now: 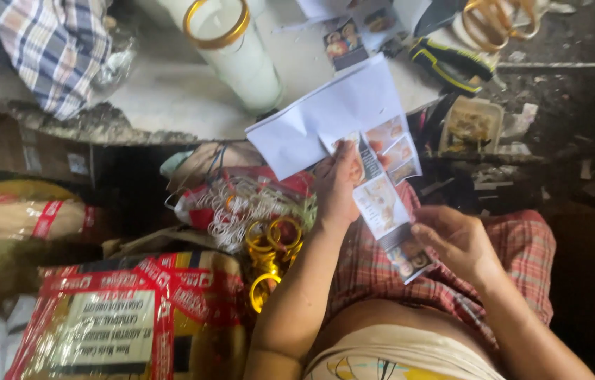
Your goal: Assembling decorative candles by placing gold rings on glass jars and applying cut-out labels.
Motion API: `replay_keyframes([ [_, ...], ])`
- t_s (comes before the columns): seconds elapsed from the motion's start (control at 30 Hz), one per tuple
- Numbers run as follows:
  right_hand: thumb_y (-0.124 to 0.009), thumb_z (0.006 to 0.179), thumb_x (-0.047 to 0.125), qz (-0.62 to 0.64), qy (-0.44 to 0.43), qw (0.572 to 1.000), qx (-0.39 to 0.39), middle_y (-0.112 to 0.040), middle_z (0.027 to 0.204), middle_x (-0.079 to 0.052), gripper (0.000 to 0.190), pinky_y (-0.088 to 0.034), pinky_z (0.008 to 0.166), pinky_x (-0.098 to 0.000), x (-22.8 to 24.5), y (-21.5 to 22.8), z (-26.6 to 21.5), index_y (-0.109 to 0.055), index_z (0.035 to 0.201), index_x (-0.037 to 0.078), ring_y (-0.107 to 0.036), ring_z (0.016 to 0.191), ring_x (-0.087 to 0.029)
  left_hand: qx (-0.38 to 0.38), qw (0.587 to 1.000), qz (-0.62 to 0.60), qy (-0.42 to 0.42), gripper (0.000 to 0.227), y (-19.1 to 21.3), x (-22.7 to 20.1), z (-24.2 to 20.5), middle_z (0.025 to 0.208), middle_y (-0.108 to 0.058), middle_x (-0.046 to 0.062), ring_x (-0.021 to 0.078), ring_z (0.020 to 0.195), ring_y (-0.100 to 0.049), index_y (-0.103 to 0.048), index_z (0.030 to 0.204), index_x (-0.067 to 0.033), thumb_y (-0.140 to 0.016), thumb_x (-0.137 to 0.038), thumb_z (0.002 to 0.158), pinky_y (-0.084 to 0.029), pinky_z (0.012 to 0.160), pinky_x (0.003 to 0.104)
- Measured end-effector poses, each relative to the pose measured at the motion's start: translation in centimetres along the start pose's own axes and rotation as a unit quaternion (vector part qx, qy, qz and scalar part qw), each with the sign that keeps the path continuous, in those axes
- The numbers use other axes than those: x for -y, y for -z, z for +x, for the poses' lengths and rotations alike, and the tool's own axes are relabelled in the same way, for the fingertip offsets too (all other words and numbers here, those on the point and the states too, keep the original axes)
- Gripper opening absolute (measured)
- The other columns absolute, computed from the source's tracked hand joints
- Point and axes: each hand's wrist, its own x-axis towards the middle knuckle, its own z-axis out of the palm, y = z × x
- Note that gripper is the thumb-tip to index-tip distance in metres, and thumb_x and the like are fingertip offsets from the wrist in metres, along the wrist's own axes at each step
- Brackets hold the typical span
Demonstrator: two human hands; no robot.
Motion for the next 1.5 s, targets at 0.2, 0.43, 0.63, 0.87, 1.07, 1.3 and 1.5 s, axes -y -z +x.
replay_keyframes([
  [0.2, -0.073, 0.093, 0.013, -0.259, 0.357, 0.884, -0.153, -0.072, 0.088, -0.006, 0.014, -0.054, 0.077, -0.0377, 4.7, 6.8, 8.4, -0.076, 0.106, 0.015, -0.071, 0.081, -0.028, -0.091, 0.987, 0.126, 0.036, 0.036, -1.2, -2.6, -1.8, 0.085, -0.072, 0.028, 0.0344, 0.078, -0.075, -0.071, 0.094, 0.0083, -0.075, -0.028, 0.09, -0.065, 0.072, 0.052],
  [0.43, -0.069, 0.103, 0.033, -0.551, 0.322, 0.737, -0.222, -0.074, 0.094, -0.022, 0.031, -0.053, 0.067, -0.0523, 11.4, 13.5, 24.8, -0.076, 0.116, 0.005, -0.07, 0.081, -0.046, 0.113, 0.987, 0.104, 0.054, 0.034, 0.7, -3.5, -1.5, 0.089, -0.076, 0.018, 0.0279, 0.073, -0.075, -0.069, 0.106, 0.0023, -0.059, -0.03, 0.102, -0.061, 0.065, 0.04],
  [0.63, -0.047, 0.114, 0.047, -0.585, -0.007, 0.81, -0.036, -0.07, 0.088, -0.029, 0.051, -0.056, 0.065, -0.0492, 17.3, 11.9, 25.5, -0.067, 0.122, 0.001, -0.068, 0.076, -0.041, 0.133, 0.982, 0.135, 0.022, 0.046, -0.4, -5.2, -2.1, 0.078, -0.074, 0.018, 0.0231, 0.067, -0.072, -0.074, 0.094, 0.0039, -0.057, -0.038, 0.101, -0.06, 0.065, 0.034],
  [0.87, -0.054, 0.115, 0.005, -0.079, 0.327, 0.938, -0.087, -0.062, 0.103, -0.016, 0.046, -0.05, 0.06, -0.0329, 9.9, 16.0, 16.7, -0.057, 0.157, -0.011, -0.059, 0.077, -0.021, 0.127, 0.984, 0.116, 0.047, 0.04, 0.1, -5.0, -1.1, 0.084, -0.076, 0.017, 0.0254, 0.069, -0.074, -0.073, 0.095, 0.0045, -0.06, -0.033, 0.101, -0.061, 0.062, 0.037],
  [1.07, -0.079, 0.075, 0.034, 0.148, 0.222, 0.964, 0.009, -0.068, 0.085, -0.008, 0.054, -0.052, 0.05, -0.0251, 2.8, 4.2, 6.8, -0.064, 0.118, 0.006, -0.063, 0.063, -0.014, 0.042, 0.972, 0.203, 0.114, 0.039, -0.4, -5.6, 0.4, 0.074, -0.073, 0.009, 0.0266, 0.061, -0.073, -0.067, 0.084, -0.0073, -0.066, -0.045, 0.093, -0.053, 0.046, 0.037],
  [1.3, -0.077, 0.085, 0.039, 0.248, 0.251, 0.928, 0.123, -0.056, 0.063, -0.012, 0.065, -0.045, 0.038, -0.0234, 0.4, -3.1, 7.4, -0.065, 0.126, -0.009, -0.054, 0.045, -0.014, -0.081, 0.968, 0.233, 0.041, 0.042, -2.2, -6.2, -0.7, 0.073, -0.07, 0.019, 0.0242, 0.073, -0.074, -0.07, 0.087, 0.0038, -0.076, -0.038, 0.089, -0.062, 0.064, 0.035],
  [1.5, -0.076, 0.085, 0.042, 0.165, 0.27, 0.939, 0.134, -0.054, 0.06, -0.005, 0.063, -0.048, 0.042, -0.0245, 7.6, -3.5, 6.3, -0.069, 0.127, -0.005, -0.054, 0.048, -0.009, -0.037, 0.957, 0.282, 0.057, 0.049, -3.7, -7.0, -1.0, 0.082, -0.073, 0.021, 0.025, 0.077, -0.074, -0.073, 0.092, 0.0018, -0.072, -0.047, 0.092, -0.063, 0.068, 0.036],
])
